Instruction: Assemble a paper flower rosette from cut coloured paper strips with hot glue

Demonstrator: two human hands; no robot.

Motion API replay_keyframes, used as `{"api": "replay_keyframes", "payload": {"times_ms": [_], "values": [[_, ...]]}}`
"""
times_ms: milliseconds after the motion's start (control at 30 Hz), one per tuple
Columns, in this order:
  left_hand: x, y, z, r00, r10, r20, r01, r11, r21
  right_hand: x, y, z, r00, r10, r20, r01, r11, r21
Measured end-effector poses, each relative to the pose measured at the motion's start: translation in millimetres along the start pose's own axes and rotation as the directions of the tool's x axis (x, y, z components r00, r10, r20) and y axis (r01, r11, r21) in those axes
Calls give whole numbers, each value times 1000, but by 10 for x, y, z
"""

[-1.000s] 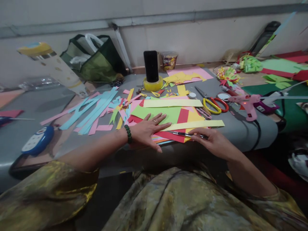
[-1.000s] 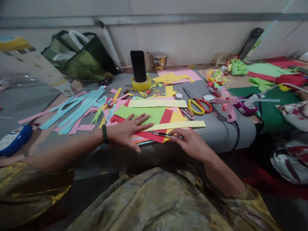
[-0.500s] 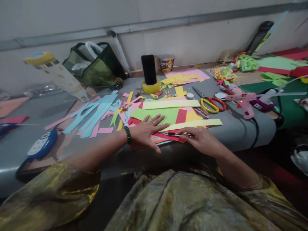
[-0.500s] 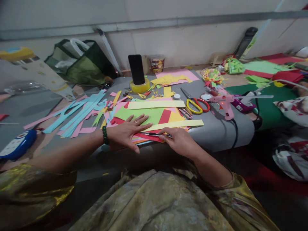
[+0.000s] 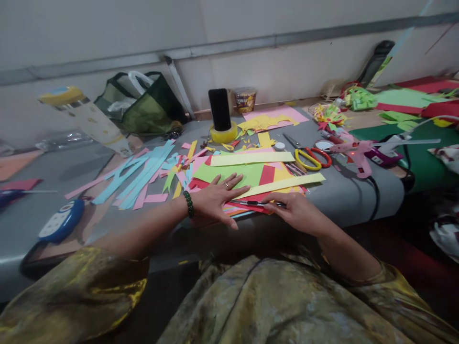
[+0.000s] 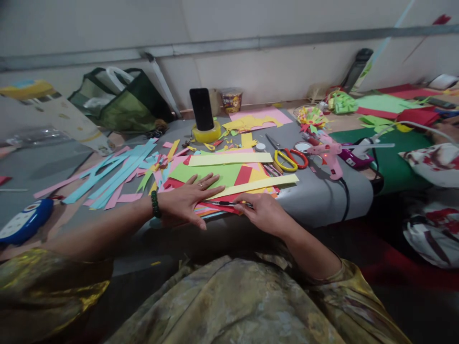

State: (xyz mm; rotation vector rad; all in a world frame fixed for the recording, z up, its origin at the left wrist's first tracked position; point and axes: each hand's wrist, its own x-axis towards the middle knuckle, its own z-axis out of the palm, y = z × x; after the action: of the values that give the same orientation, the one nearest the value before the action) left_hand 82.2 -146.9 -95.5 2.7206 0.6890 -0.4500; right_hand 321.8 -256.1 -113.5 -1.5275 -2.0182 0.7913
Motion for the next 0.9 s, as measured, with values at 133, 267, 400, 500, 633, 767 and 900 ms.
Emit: {"api": "replay_keyframes", "payload": {"times_ms": [133,267,400,500,633,767,900], "values": [[7,-22,23,1000,12,-7,-12,1000,5,10,-11,32,1000,5,-11,-5,1000,-7],[16,-13,27,1000,9,-3,-9,1000,3,45,-62,92,998,-54,-21,54,999,3],[3,-23,5,1000,9,4,-9,1000,-19,-75,-81,-23,996,-88,-34,87,996,-30],[-31,-46,-27,1000,-15,-14,14,997,-75,-312,-29,-285,992,-72,-107,70,997,-18],[-27,26,-67,951,-92,-294,65,993,-101,-606,127,-651,891,103,-443,-125,992,-21],[80,302,-104,910,-88,-405,109,994,29,-712,387,-820,637,276,-719,-381,924,17],[180,550,-149,948,-183,-259,237,951,198,-749,673,-835,532,334,-778,-452,889,73]]}}
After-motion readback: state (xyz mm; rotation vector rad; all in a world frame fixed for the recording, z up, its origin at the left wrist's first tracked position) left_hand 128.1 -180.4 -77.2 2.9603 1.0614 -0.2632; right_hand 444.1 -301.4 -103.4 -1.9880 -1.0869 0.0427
